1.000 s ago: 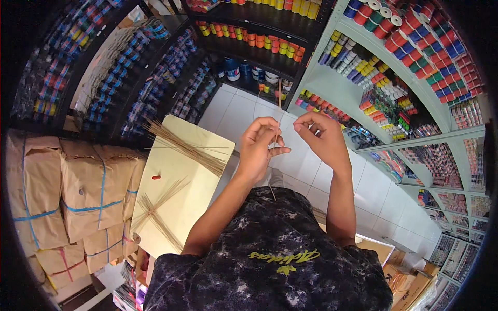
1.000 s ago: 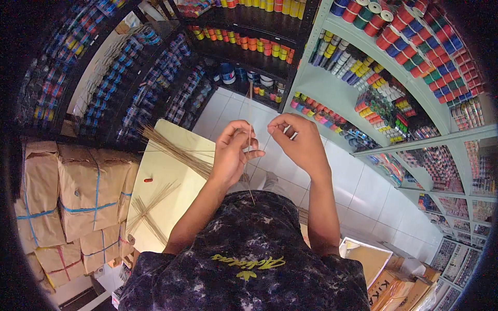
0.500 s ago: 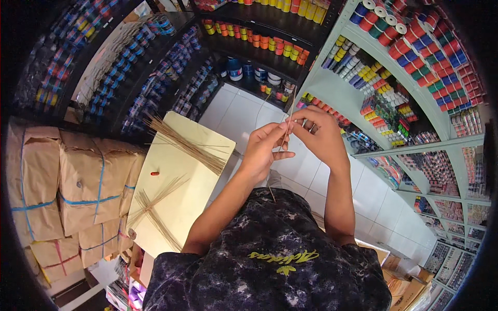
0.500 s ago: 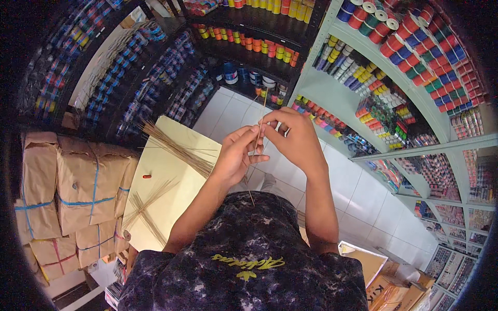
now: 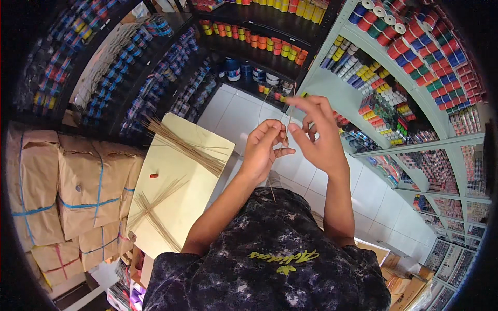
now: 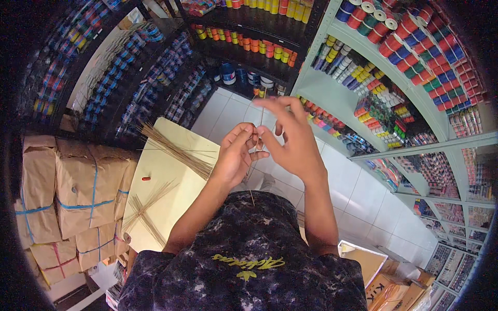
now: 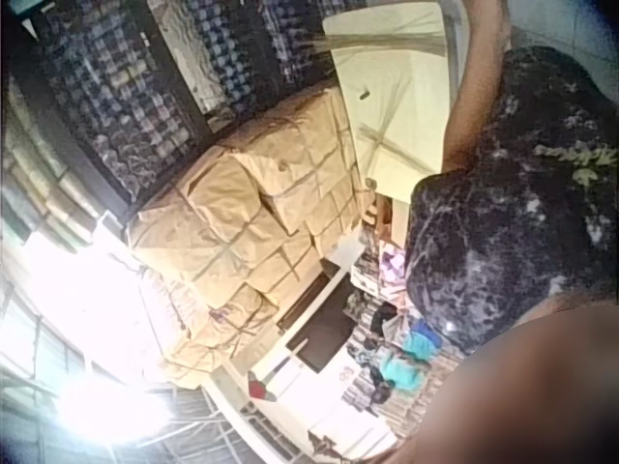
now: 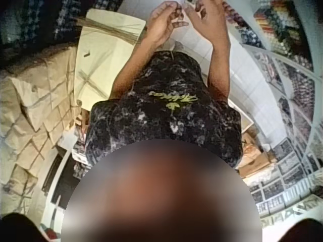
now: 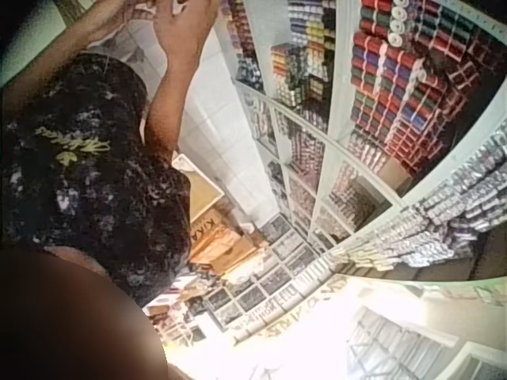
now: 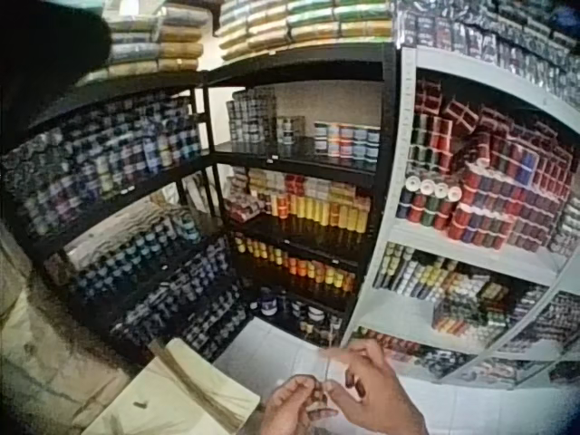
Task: Assembling the frame of a kite by tying string to bamboo sticks.
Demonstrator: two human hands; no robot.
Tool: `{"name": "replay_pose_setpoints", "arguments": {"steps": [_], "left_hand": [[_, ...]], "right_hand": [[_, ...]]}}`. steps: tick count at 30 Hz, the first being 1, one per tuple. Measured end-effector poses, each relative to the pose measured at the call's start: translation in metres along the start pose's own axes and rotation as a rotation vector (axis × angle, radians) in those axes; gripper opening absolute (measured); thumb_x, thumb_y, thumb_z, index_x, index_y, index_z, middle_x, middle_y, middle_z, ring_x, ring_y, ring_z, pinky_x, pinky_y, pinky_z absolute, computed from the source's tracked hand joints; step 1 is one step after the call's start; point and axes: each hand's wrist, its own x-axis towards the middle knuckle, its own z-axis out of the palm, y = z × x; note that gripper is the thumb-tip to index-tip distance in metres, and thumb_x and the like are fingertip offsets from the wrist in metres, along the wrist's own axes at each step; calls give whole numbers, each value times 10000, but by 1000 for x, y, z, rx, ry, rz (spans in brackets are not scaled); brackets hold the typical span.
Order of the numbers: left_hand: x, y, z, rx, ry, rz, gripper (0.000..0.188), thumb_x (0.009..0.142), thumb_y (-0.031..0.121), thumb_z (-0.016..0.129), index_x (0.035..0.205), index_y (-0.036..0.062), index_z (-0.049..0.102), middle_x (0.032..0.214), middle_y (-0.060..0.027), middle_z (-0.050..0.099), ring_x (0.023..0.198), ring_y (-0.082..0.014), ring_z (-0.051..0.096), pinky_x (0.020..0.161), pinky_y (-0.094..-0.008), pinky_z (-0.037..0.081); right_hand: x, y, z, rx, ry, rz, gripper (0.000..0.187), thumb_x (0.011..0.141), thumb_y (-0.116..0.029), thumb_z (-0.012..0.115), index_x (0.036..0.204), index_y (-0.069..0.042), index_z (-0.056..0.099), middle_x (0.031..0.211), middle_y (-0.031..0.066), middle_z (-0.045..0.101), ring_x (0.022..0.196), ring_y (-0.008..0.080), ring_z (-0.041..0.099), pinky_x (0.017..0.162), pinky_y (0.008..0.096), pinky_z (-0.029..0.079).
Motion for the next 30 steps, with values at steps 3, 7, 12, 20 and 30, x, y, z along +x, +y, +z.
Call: {"name": "replay_pose_setpoints", "arguments": {"steps": [3,7,12,20,30], "left_hand": [[0,-1,-1,-27,-26,75,137,1011,210,523,1004,85,575,885,-11,562,805,-112,575,725,-361,602],[0,-1,0,41,-27,142,150,1006,210,516,988,73,573,909,-26,578,815,-115,574,718,-366,605],[0,2,2,80,-62,216,123,985,131,514,964,22,566,955,-56,592,809,-116,573,688,-349,609],[7,-4,-5,146,-81,246,164,867,-99,533,990,7,560,937,-43,564,786,-108,579,662,-311,600],[13,-8,-8,365,-118,308,239,887,-101,559,1099,9,567,969,-35,532,857,-114,578,671,-292,582]], "right_hand": [[0,18,8,-112,3,-165,273,825,-79,682,1095,-117,699,1093,72,539,700,185,584,649,320,494],[0,15,11,-145,7,-108,180,819,-102,691,994,-106,728,1078,71,536,711,197,591,655,326,495],[2,18,11,-171,28,-147,134,796,-119,721,929,-98,725,1053,73,531,703,183,584,650,321,487],[4,24,11,-42,147,-217,100,805,-75,713,904,-77,700,1186,109,570,996,251,602,802,360,486],[-19,36,1,348,213,-191,91,862,33,627,938,-17,629,934,91,683,965,225,657,1032,461,417]]}}
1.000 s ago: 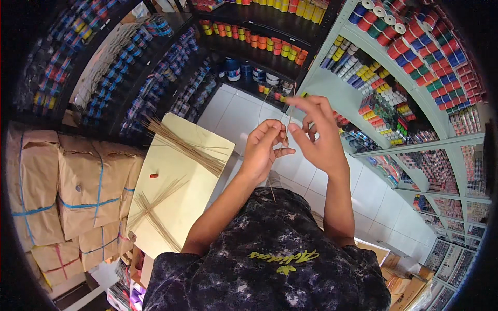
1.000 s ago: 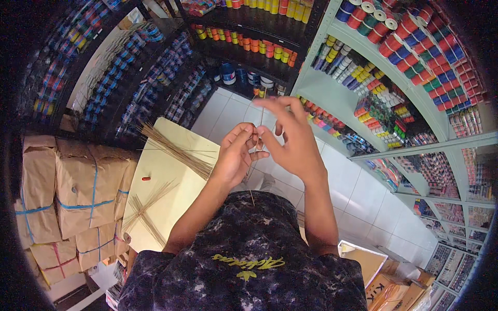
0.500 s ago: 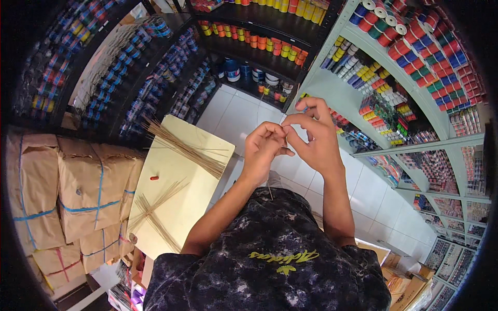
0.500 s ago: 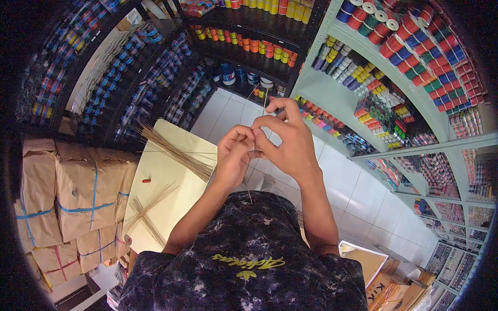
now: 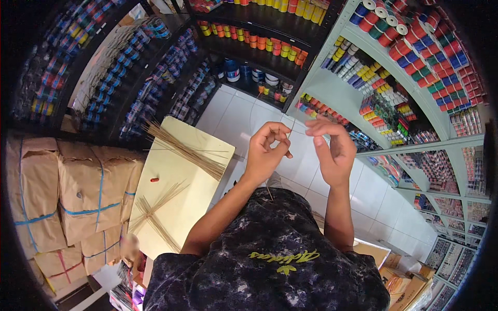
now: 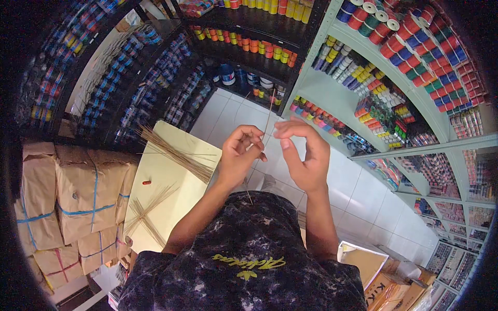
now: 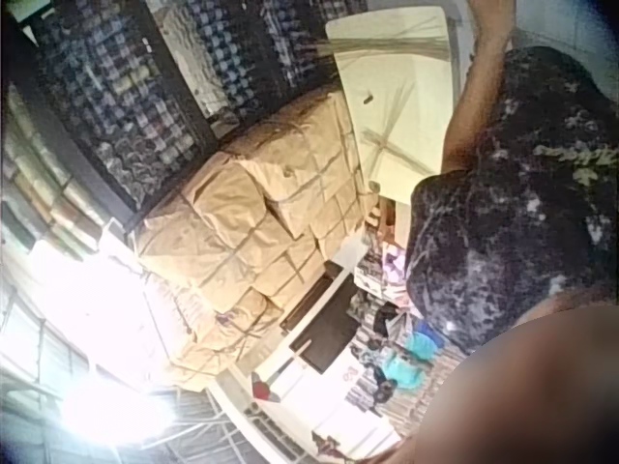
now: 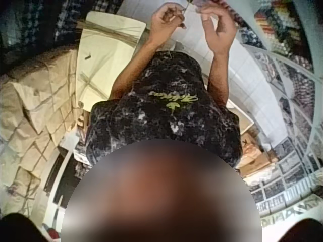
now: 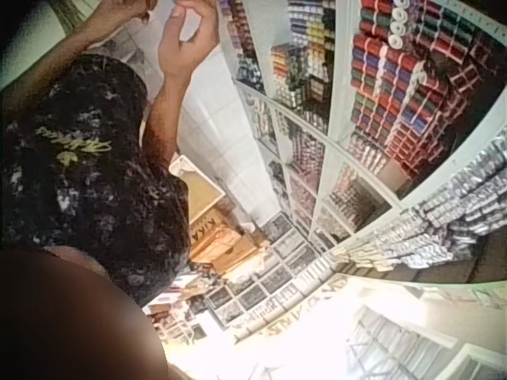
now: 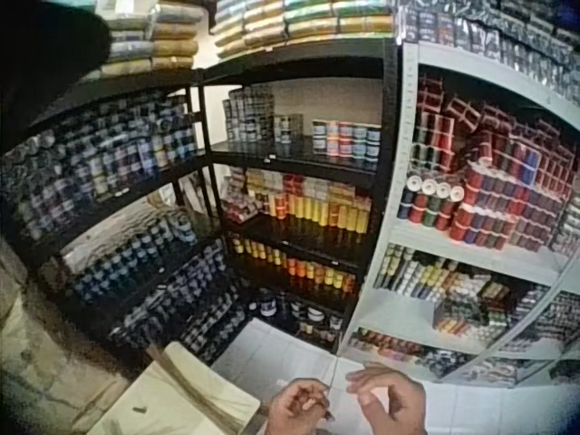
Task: Assembling the frame of a kite by tying string to bamboo sticks.
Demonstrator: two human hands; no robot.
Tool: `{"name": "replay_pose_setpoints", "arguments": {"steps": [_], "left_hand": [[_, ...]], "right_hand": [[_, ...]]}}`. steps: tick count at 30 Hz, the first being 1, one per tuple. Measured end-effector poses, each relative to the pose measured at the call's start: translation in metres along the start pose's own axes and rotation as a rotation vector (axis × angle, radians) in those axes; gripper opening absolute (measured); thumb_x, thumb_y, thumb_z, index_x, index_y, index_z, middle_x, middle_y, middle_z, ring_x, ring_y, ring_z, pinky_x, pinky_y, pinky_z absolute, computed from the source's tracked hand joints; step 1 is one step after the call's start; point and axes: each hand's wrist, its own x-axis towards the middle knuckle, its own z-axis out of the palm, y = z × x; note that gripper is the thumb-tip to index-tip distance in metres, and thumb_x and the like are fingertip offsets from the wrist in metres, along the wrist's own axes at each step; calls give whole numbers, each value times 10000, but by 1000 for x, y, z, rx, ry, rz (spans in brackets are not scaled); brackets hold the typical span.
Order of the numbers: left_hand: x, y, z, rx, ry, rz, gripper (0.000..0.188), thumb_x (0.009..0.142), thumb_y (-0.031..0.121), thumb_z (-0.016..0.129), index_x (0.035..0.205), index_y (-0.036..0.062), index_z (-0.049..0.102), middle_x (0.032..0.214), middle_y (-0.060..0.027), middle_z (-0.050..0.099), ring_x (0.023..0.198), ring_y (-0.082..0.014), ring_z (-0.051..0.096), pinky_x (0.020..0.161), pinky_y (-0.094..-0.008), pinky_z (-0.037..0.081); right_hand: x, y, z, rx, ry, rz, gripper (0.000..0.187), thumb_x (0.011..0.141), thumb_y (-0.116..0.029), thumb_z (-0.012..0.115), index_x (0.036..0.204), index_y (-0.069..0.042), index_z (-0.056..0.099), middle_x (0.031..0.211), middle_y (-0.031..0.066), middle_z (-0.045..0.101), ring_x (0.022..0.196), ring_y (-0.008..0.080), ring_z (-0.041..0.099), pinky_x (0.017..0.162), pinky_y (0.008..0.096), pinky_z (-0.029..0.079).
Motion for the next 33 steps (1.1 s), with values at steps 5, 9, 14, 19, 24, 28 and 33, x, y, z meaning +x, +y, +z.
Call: {"name": "replay_pose_setpoints", "arguments": {"steps": [5,9,14,19,24,28,33], "left_hand": [[0,-3,10,289,53,80,296,872,-105,575,1140,12,622,987,-34,529,879,-100,575,650,-243,579],[2,0,12,495,36,183,375,840,-114,575,1164,41,682,1000,-39,539,872,-92,577,655,-217,571],[4,-5,10,574,82,163,381,828,-105,572,1154,47,698,998,-47,545,852,-91,581,653,-200,561],[8,-14,-3,553,124,142,374,828,-109,557,1140,38,702,986,-51,545,848,-94,580,647,-203,561],[14,-12,-17,538,241,119,322,841,-65,596,1117,53,711,948,-54,571,797,-99,605,586,-206,522],[17,-2,-20,515,251,98,320,873,-89,559,1145,19,689,976,-57,528,858,-99,576,703,-262,616],[16,-10,-7,478,195,240,338,863,-91,566,1155,31,686,994,-55,535,867,-105,580,758,-252,592]], "right_hand": [[-12,-2,-17,40,52,67,95,885,33,619,974,7,638,900,83,682,872,164,649,1048,471,423],[-16,-8,-29,-95,137,147,91,895,24,638,985,16,646,884,79,670,833,146,640,921,359,507],[-16,-19,-51,10,134,256,95,905,-13,646,999,4,634,795,49,622,677,106,595,606,239,463],[-26,-24,-89,173,80,362,166,862,-35,651,1021,-4,615,717,35,590,563,69,511,481,197,377],[-36,-27,-136,141,135,298,180,892,-90,626,1051,-5,622,708,-24,532,546,53,423,529,207,350],[-39,-18,-165,-243,246,553,217,907,-99,666,1113,-33,654,834,-11,611,756,81,551,702,215,431],[-40,16,-130,-646,140,484,191,949,-129,636,1117,-47,677,1014,23,687,958,108,612,873,278,474]]}}
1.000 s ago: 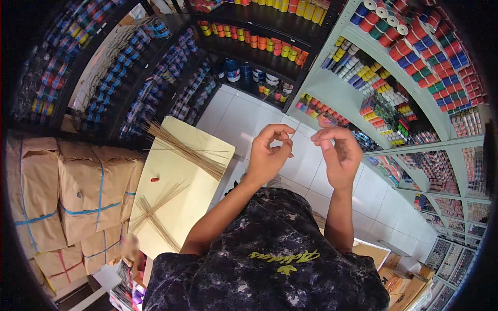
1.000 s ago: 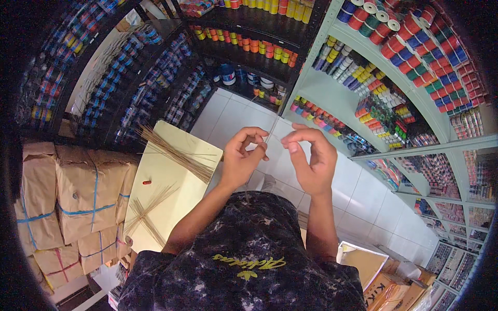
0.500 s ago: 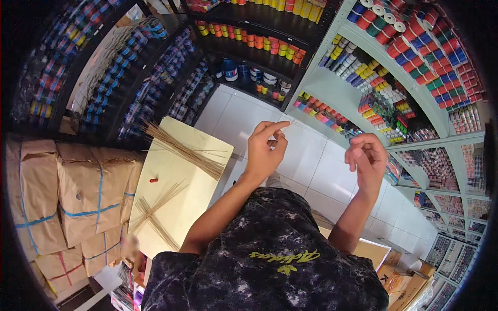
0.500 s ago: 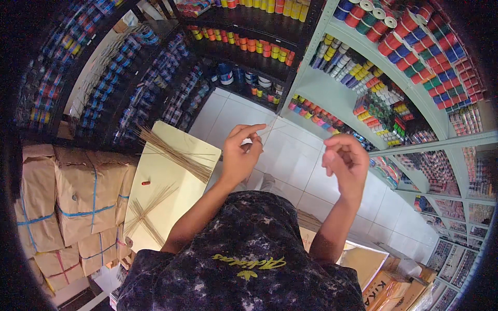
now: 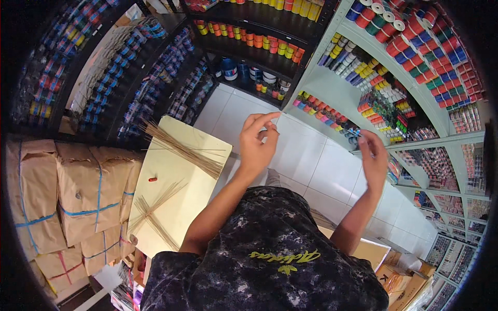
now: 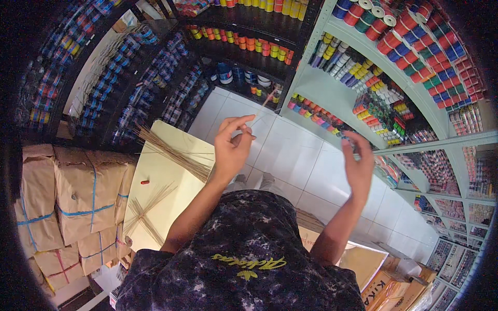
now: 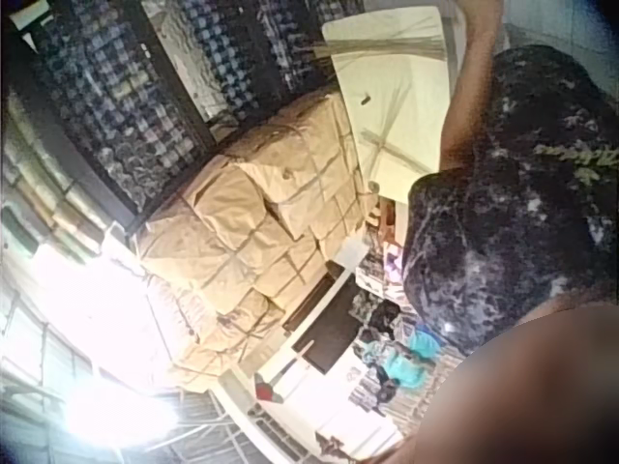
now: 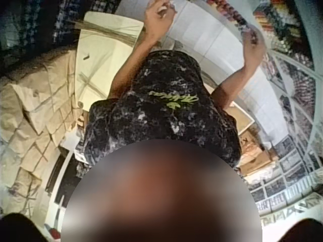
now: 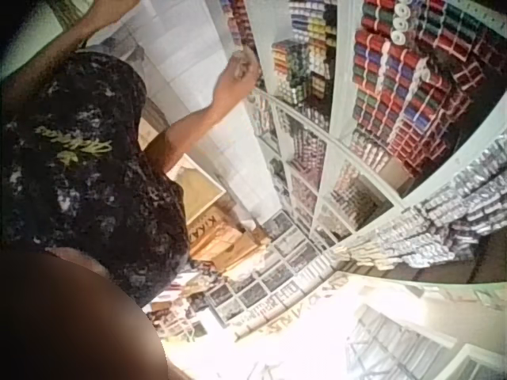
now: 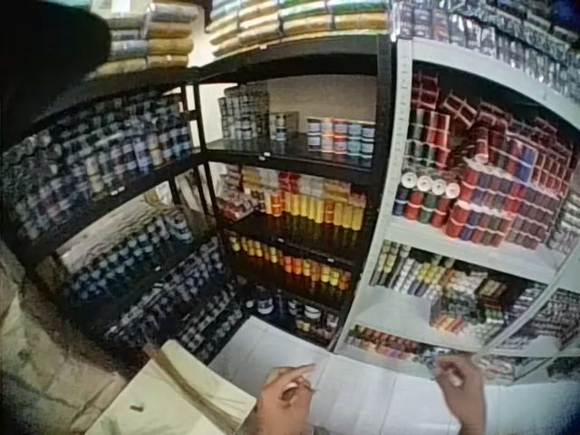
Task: Assembling the frame of a kite by tying string to bamboo sticks.
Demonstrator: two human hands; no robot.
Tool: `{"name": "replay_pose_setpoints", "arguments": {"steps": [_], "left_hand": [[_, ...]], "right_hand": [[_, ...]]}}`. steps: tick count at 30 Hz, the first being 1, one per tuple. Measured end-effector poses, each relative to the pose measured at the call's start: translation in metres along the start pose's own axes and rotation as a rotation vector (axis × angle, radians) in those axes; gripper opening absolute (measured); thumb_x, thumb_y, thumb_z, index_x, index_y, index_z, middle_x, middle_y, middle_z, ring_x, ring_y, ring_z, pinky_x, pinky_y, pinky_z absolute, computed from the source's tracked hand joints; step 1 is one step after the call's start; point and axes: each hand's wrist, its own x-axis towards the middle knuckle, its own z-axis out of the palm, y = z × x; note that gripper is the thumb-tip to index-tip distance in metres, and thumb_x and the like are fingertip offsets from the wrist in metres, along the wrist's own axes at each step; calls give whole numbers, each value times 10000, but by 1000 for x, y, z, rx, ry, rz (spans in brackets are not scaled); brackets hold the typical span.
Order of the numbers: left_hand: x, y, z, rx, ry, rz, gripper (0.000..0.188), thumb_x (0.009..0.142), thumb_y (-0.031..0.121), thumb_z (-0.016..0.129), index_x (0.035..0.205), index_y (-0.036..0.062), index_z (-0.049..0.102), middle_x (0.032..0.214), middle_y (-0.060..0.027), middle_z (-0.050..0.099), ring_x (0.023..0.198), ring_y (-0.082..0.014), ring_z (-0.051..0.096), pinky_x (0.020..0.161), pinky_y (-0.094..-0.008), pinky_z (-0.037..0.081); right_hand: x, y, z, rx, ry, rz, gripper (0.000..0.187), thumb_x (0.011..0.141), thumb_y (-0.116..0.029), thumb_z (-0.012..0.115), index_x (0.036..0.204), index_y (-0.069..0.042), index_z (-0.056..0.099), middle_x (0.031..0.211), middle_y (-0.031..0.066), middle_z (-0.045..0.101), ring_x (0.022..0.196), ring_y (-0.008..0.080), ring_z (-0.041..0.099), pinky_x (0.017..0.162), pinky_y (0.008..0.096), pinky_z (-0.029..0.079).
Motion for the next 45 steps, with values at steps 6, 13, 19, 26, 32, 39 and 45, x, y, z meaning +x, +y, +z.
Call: {"name": "replay_pose_setpoints", "arguments": {"steps": [6,13,19,26,32,39,45], "left_hand": [[-19,0,26,341,-109,290,362,805,-78,618,1143,31,689,982,-112,562,865,-218,612,753,-314,530],[-27,8,31,298,-262,289,414,824,-86,603,1217,35,644,990,-141,592,899,-270,618,771,-348,521],[-19,-3,15,108,-174,201,401,841,-65,601,1229,32,624,1051,-111,622,936,-212,621,842,-298,511],[16,-63,-30,-192,-247,-650,326,960,154,552,1223,-34,595,1096,-122,664,969,-171,638,864,-280,516],[20,-60,-24,-437,-414,-884,324,983,216,585,1234,13,606,1152,-137,671,989,-230,681,863,-341,567],[30,-66,-29,-439,-303,-889,265,977,150,592,1216,38,617,1132,-127,683,984,-242,692,871,-370,580],[39,-68,-32,-502,-238,-874,258,970,131,602,1209,35,615,1135,-136,680,992,-253,691,864,-376,585]], "right_hand": [[-13,-59,93,474,-145,34,305,993,-194,593,1212,14,630,1050,82,708,941,139,646,858,294,504],[-9,-48,112,799,-27,60,175,1011,-115,543,1095,16,622,933,79,679,863,136,641,812,291,524],[-9,-33,99,1164,-89,150,138,1031,-172,513,1046,-50,575,918,32,592,852,154,608,842,332,513],[-7,-9,75,1545,-215,220,85,1003,-166,532,1078,-128,543,949,-4,560,877,163,573,906,398,464],[-9,16,76,1658,-277,280,100,991,-173,544,1081,-129,545,949,-22,564,902,168,572,912,409,464],[-33,40,104,991,-9,687,503,963,-337,579,1381,-79,471,1319,87,532,1234,249,506,982,433,438],[-63,24,125,812,-612,704,541,1013,-467,482,1297,-15,567,1182,110,664,1068,219,635,937,367,483]]}}
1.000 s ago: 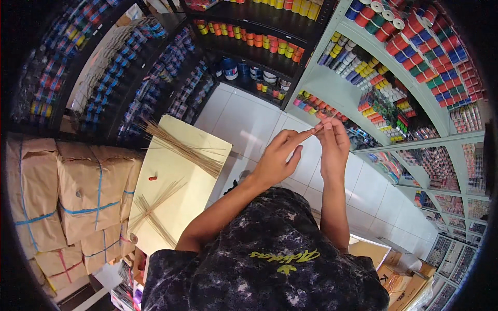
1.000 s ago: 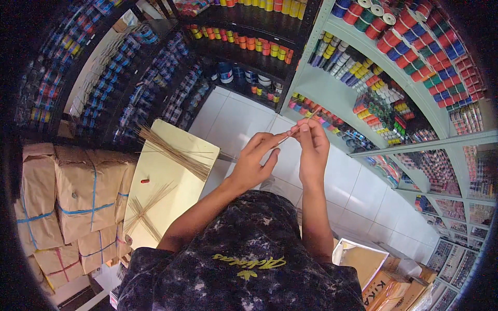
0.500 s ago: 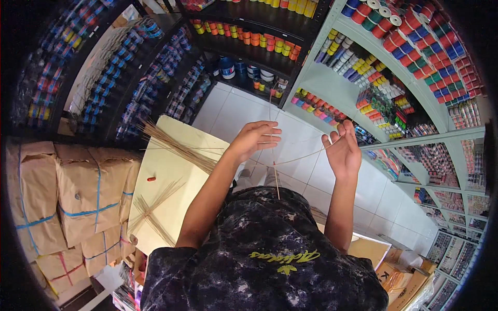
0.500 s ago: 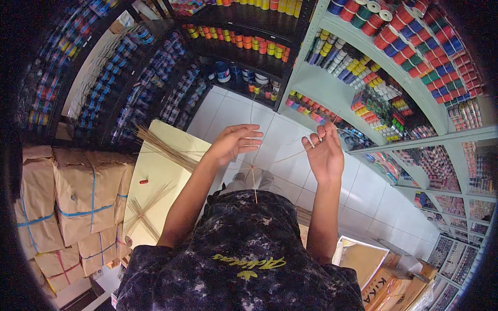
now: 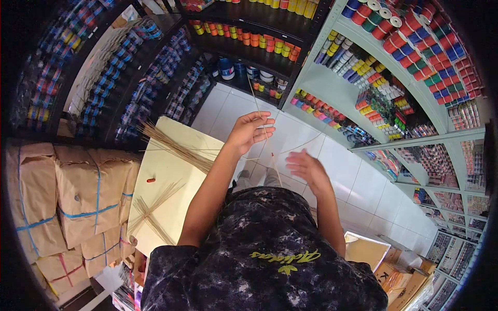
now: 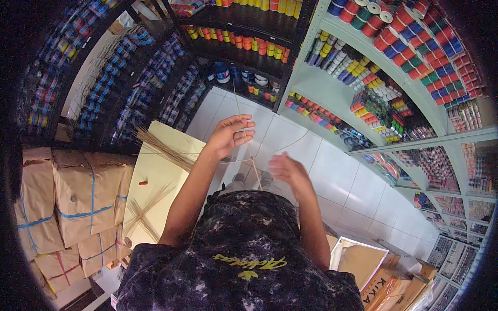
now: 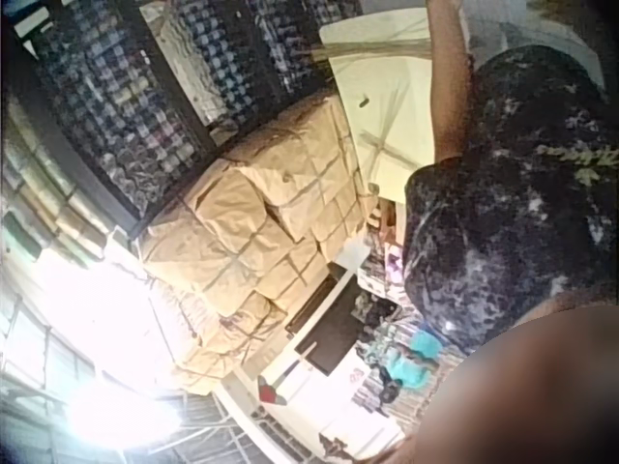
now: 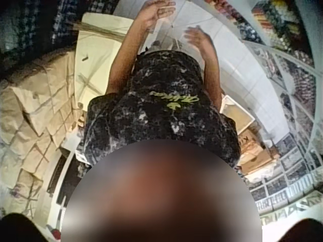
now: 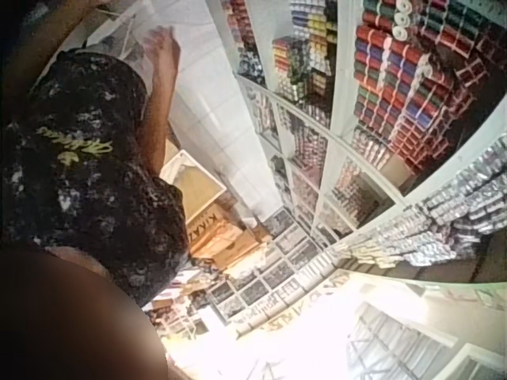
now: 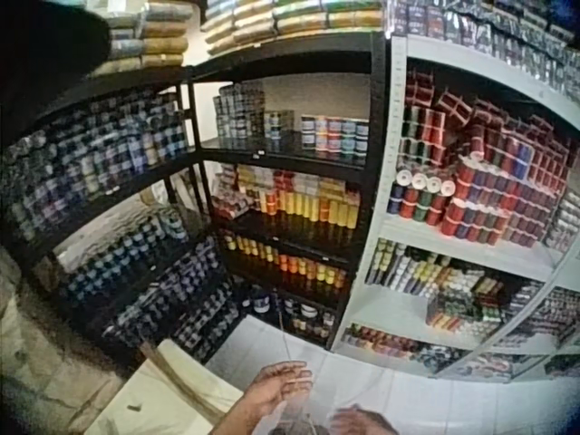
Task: Assembling the frame of a kite by tying string to bamboo sticks.
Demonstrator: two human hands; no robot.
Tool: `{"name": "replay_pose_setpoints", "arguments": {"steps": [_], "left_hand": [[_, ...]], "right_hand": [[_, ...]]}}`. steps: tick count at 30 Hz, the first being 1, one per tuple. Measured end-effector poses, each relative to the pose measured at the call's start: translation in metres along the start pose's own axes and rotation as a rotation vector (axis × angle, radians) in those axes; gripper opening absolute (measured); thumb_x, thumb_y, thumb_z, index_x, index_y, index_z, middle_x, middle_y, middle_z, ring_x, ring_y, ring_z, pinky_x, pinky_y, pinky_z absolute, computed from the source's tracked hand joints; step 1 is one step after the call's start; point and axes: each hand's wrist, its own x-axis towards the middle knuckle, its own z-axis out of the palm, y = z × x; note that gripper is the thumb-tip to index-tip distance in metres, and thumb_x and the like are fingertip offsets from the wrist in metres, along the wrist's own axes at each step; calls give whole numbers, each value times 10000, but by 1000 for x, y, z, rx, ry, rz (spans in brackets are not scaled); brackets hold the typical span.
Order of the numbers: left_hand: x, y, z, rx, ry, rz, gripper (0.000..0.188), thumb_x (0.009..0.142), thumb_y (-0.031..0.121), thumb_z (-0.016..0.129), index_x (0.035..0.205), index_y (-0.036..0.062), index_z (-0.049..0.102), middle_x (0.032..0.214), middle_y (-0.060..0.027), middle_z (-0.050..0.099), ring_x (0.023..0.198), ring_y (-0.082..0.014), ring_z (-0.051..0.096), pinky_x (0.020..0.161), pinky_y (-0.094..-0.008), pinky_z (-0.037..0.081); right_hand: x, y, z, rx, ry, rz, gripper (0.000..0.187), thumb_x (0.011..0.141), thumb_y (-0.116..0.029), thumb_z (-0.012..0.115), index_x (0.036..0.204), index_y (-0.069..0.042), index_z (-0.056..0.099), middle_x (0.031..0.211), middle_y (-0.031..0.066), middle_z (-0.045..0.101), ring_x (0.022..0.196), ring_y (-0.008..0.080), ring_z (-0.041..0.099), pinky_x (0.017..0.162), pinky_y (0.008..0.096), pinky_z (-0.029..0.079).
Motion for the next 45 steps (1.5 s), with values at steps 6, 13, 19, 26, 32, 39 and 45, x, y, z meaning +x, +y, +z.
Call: {"name": "replay_pose_setpoints", "arguments": {"steps": [6,13,19,26,32,39,45], "left_hand": [[3,3,6,14,4,2,274,969,132,607,1225,35,602,1148,-145,676,996,-252,691,868,-379,583],[16,27,-10,-44,-34,40,286,994,127,544,1259,27,583,1183,-166,663,1003,-262,688,871,-375,585],[44,68,-50,-187,-30,192,323,1003,69,498,1323,28,525,1263,-177,623,1062,-267,668,906,-381,577],[41,69,-62,-169,14,186,368,1008,21,481,1375,40,482,1293,-185,603,1145,-278,632,1005,-383,535],[38,66,-61,-148,82,196,357,1013,19,466,1369,27,479,1330,-212,569,1184,-303,611,1015,-393,529],[37,64,-70,-160,77,207,366,1013,3,441,1378,10,466,1318,-232,565,1200,-309,598,1029,-391,522],[39,62,-83,-193,80,202,353,992,18,482,1342,-17,495,1293,-244,582,1178,-328,611,1030,-396,521]], "right_hand": [[1,3,37,-15,-271,-24,363,1005,-301,563,1237,-26,608,992,83,695,852,156,669,772,287,529],[-5,-5,50,-47,-254,17,263,1010,-247,563,1182,-54,612,919,50,671,751,107,625,672,247,514],[-7,6,50,-86,-426,-13,248,1021,-257,548,1154,-52,593,903,43,661,734,102,625,656,236,508],[-12,1,56,-138,-458,9,254,1032,-278,528,1138,-53,582,889,38,653,729,105,638,643,239,513],[-11,4,55,-155,-471,4,263,1033,-286,525,1134,-50,581,895,39,652,736,110,645,642,238,514],[-11,6,56,-164,-471,-12,277,1035,-287,521,1149,-42,584,895,48,661,729,110,648,626,236,510],[-11,7,58,-179,-464,6,274,1034,-274,524,1147,-33,588,896,53,668,720,111,650,615,234,510]]}}
